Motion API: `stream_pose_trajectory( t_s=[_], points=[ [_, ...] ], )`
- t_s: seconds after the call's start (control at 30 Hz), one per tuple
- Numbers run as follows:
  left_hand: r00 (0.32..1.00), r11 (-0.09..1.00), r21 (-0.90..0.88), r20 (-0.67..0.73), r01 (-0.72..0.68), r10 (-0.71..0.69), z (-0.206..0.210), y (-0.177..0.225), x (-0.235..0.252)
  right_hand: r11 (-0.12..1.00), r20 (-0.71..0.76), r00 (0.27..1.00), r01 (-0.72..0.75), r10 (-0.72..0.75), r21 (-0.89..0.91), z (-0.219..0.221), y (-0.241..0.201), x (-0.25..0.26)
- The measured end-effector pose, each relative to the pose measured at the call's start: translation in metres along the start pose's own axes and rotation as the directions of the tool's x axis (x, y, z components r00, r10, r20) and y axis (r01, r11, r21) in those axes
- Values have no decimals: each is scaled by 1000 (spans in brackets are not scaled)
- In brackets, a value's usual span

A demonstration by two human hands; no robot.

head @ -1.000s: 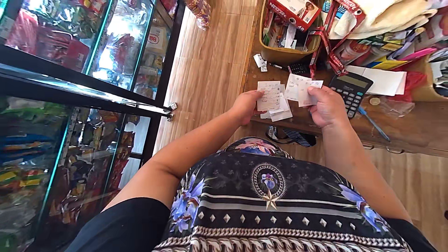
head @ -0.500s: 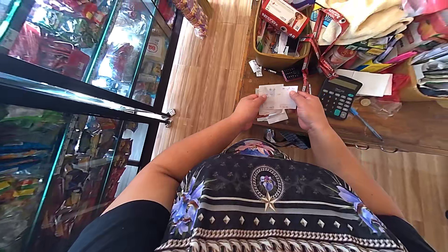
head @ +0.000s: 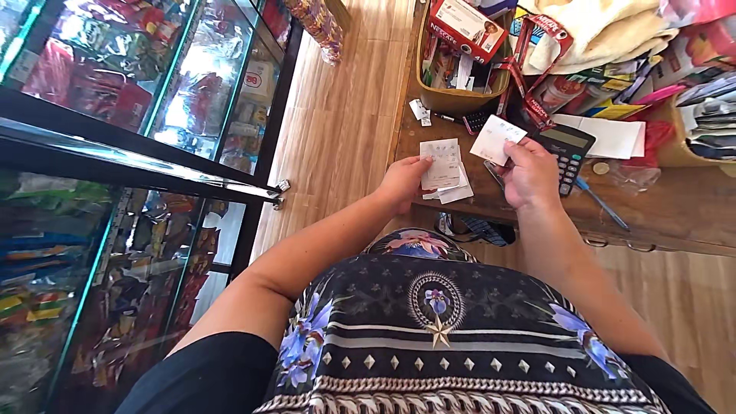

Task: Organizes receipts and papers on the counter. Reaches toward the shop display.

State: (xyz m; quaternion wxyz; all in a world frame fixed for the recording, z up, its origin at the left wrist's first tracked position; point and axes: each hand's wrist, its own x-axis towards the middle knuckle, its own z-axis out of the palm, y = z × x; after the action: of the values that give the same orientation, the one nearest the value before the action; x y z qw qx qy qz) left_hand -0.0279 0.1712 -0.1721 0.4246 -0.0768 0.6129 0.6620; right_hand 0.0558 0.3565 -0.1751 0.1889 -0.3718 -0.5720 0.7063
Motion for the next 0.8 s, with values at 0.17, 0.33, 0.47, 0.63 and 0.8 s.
stream_pose_trajectory(
  t_s=[0.17, 0.33, 0.47, 0.63, 0.8],
  points=[
    [1000, 1000, -11, 0, 5, -5, 0, 2, -1, 982, 161, 986, 79, -51, -174, 8, 6, -14],
    [1000, 1000, 5, 5, -2, 1, 1, -1, 0, 941, 229, 969, 162, -95, -296, 23, 18, -16],
    [1000, 1000, 18, 14, -3, 3, 1, -5, 0, 915, 271, 960, 168, -68, -366, 32, 22, -17],
    [995, 998, 9, -75, -62, 63, -10, -6, 6, 894, 275, 957, 204, -96, -398, 19, 21, -5],
    [956, 991, -72, -283, -108, 84, -43, -10, 22, 701, 185, 982, 160, -41, -695, -7, 20, 17]
  ],
)
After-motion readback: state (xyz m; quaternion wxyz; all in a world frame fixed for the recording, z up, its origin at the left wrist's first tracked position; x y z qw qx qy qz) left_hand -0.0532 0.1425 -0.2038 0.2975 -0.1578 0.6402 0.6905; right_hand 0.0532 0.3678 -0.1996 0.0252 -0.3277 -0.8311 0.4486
